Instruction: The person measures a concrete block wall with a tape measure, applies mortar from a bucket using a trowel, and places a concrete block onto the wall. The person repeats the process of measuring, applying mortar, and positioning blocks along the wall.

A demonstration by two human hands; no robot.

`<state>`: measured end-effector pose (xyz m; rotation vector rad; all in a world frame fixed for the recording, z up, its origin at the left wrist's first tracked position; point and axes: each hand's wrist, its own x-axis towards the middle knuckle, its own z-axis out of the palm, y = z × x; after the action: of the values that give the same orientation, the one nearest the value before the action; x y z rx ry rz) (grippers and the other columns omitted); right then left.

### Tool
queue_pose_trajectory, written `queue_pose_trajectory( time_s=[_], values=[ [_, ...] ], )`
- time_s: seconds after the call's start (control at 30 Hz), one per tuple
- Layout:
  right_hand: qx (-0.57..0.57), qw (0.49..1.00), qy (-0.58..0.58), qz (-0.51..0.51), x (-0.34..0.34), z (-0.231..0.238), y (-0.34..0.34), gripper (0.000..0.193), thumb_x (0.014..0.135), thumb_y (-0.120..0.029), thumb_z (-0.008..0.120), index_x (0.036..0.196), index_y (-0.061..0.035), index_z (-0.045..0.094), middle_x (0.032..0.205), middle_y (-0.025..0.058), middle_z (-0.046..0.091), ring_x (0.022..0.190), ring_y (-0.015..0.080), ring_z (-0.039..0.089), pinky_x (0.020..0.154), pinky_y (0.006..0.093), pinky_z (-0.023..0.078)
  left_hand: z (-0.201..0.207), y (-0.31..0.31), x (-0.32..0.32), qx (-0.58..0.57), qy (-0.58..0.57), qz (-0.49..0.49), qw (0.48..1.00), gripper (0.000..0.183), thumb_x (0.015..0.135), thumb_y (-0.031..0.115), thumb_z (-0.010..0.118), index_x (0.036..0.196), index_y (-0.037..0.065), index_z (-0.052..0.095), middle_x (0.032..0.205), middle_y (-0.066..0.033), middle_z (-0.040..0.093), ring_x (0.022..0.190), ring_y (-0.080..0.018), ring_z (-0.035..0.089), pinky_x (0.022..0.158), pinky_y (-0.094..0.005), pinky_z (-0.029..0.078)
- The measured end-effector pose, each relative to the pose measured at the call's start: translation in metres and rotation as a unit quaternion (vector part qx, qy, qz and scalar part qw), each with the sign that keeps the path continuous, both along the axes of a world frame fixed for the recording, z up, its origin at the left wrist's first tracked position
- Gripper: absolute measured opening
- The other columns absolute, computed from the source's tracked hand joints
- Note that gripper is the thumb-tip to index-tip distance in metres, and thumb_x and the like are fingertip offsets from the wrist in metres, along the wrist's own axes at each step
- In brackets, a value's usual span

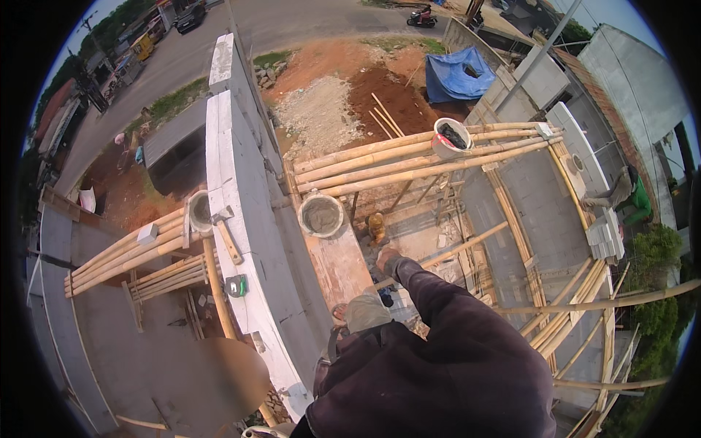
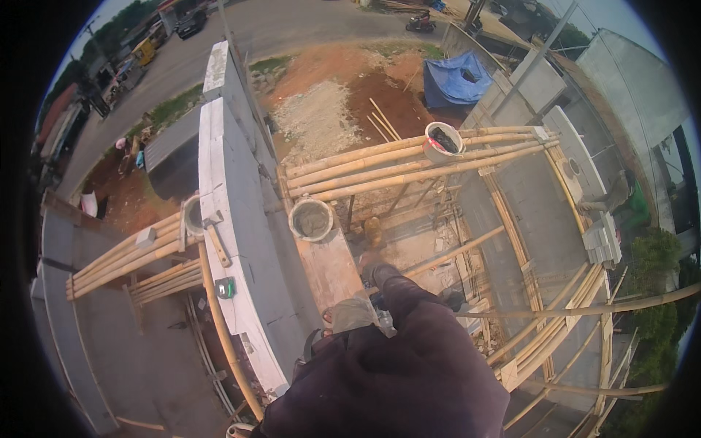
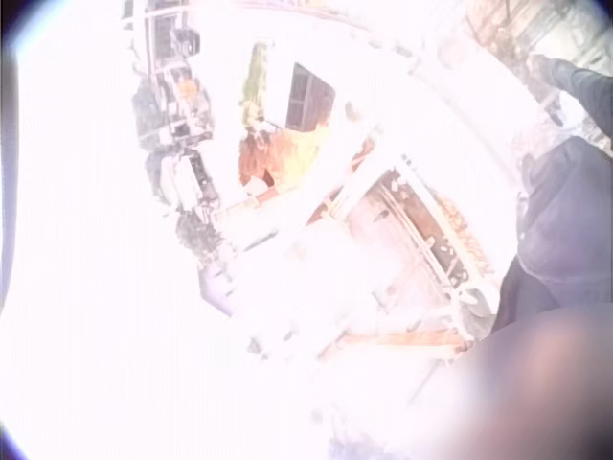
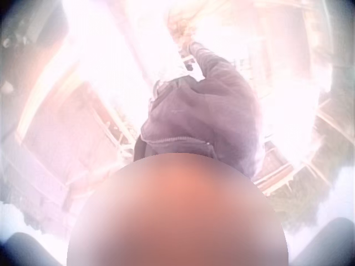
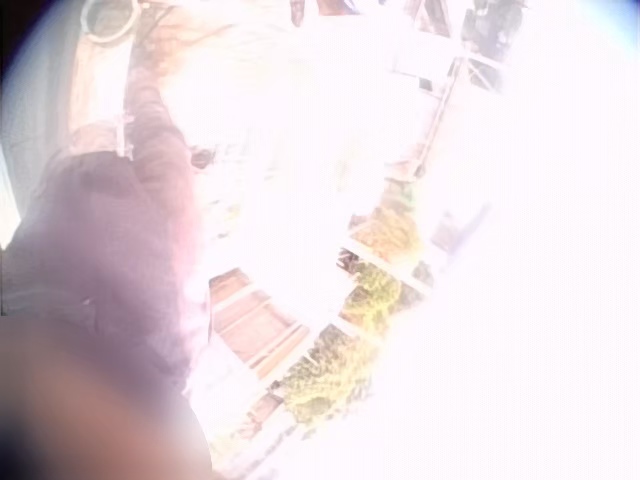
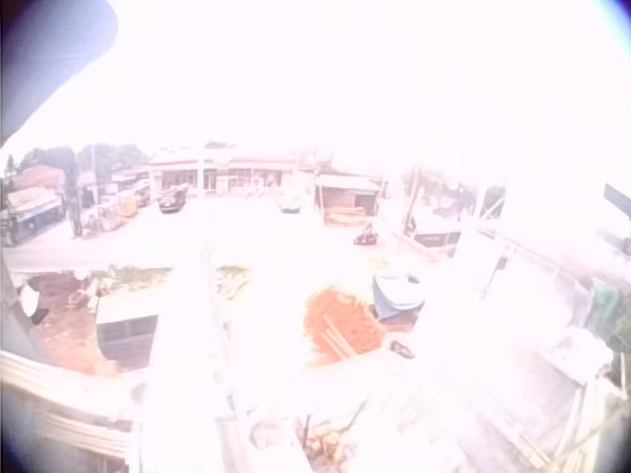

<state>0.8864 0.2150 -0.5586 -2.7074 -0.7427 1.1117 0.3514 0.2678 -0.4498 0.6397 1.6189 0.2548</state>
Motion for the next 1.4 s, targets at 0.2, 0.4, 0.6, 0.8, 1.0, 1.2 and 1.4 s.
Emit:
queue_pose_trajectory(
  time_s=[0.2, 0.4, 0.6, 0.8, 1.0, 1.2, 1.4],
  values=[
    [-0.034, 0.995, -0.020, 0.095, 0.004, -0.026, 0.039, 0.034, 0.077, -0.022, 0.059, 0.101, -0.0007, 0.071, 0.112, 0.0265, 0.065, 0.106, 0.0394, 0.063, 0.091, 0.0429, 0.051, -0.012, 0.027, 0.000, 0.022, 0.009, 0.035, 0.999, 0.040, 0.096, 0.031, 0.050, 0.123, 0.001, 0.050, 0.113, -0.0115, 0.052, 0.099, -0.0268, 0.050, 0.085, -0.0429, 0.042],
    [-0.020, 0.997, -0.063, 0.047, 0.011, -0.117, 0.068, 0.034, 0.075, -0.024, 0.063, 0.100, -0.0031, 0.072, 0.109, 0.0234, 0.067, 0.106, 0.0365, 0.064, 0.092, 0.0404, 0.051, 0.009, 0.037, -0.030, 0.039, 0.069, 0.115, 0.990, 0.038, 0.097, 0.031, 0.049, 0.120, 0.001, 0.051, 0.107, -0.0105, 0.051, 0.093, -0.0259, 0.050, 0.080, -0.0417, 0.041],
    [-0.163, 0.931, -0.024, 0.326, 0.074, -0.188, 0.157, 0.033, 0.085, -0.028, 0.057, 0.106, -0.0065, 0.071, 0.115, 0.0178, 0.066, 0.110, 0.0333, 0.063, 0.090, 0.0380, 0.052, 0.040, 0.034, -0.017, -0.012, 0.167, 0.191, 0.967, 0.037, 0.097, 0.032, 0.048, 0.117, 0.001, 0.052, 0.102, -0.0094, 0.051, 0.088, -0.0251, 0.049, 0.075, -0.0406, 0.041],
    [-0.094, 0.989, 0.015, 0.109, 0.141, -0.217, 0.280, 0.033, 0.084, -0.022, 0.059, 0.107, -0.0015, 0.069, 0.118, 0.0223, 0.064, 0.112, 0.0370, 0.061, 0.093, 0.0404, 0.050, 0.012, 0.062, 0.063, -0.110, 0.230, 0.234, 0.938, 0.036, 0.097, 0.033, 0.047, 0.113, 0.002, 0.053, 0.096, -0.0084, 0.051, 0.082, -0.0242, 0.049, 0.070, -0.0394, 0.040],
    [-0.078, 0.953, -0.061, 0.285, 0.187, -0.327, 0.432, 0.064, 0.080, -0.032, 0.064, 0.138, -0.0098, 0.049, 0.146, 0.0132, 0.043, 0.137, 0.0288, 0.038, 0.111, 0.0420, 0.036, -0.053, 0.059, 0.143, -0.187, 0.238, 0.284, 0.910, 0.035, 0.098, 0.034, 0.046, 0.110, 0.002, 0.054, 0.091, -0.0074, 0.051, 0.076, -0.0234, 0.048, 0.066, -0.0382, 0.040],
    [-0.218, 0.921, -0.052, 0.319, 0.208, -0.412, 0.502, 0.058, 0.085, -0.021, 0.064, 0.139, -0.0172, 0.045, 0.149, 0.0073, 0.038, 0.138, 0.0277, 0.038, 0.109, 0.0502, 0.035, -0.087, 0.041, 0.192, -0.224, 0.219, 0.329, 0.891, 0.035, 0.098, 0.035, 0.044, 0.106, 0.002, 0.055, 0.085, -0.0063, 0.051, 0.071, -0.0225, 0.047, 0.061, -0.0371, 0.039],
    [-0.218, 0.921, -0.077, 0.314, 0.217, -0.394, 0.455, 0.037, 0.081, -0.027, 0.067, 0.115, -0.0117, 0.066, 0.118, 0.0120, 0.065, 0.117, 0.0288, 0.059, 0.101, 0.0439, 0.045, -0.081, -0.005, 0.203, -0.216, 0.204, 0.419, 0.858, 0.036, 0.099, 0.035, 0.043, 0.103, 0.002, 0.056, 0.080, -0.0053, 0.051, 0.065, -0.0217, 0.047, 0.056, -0.0359, 0.038]
  ],
)
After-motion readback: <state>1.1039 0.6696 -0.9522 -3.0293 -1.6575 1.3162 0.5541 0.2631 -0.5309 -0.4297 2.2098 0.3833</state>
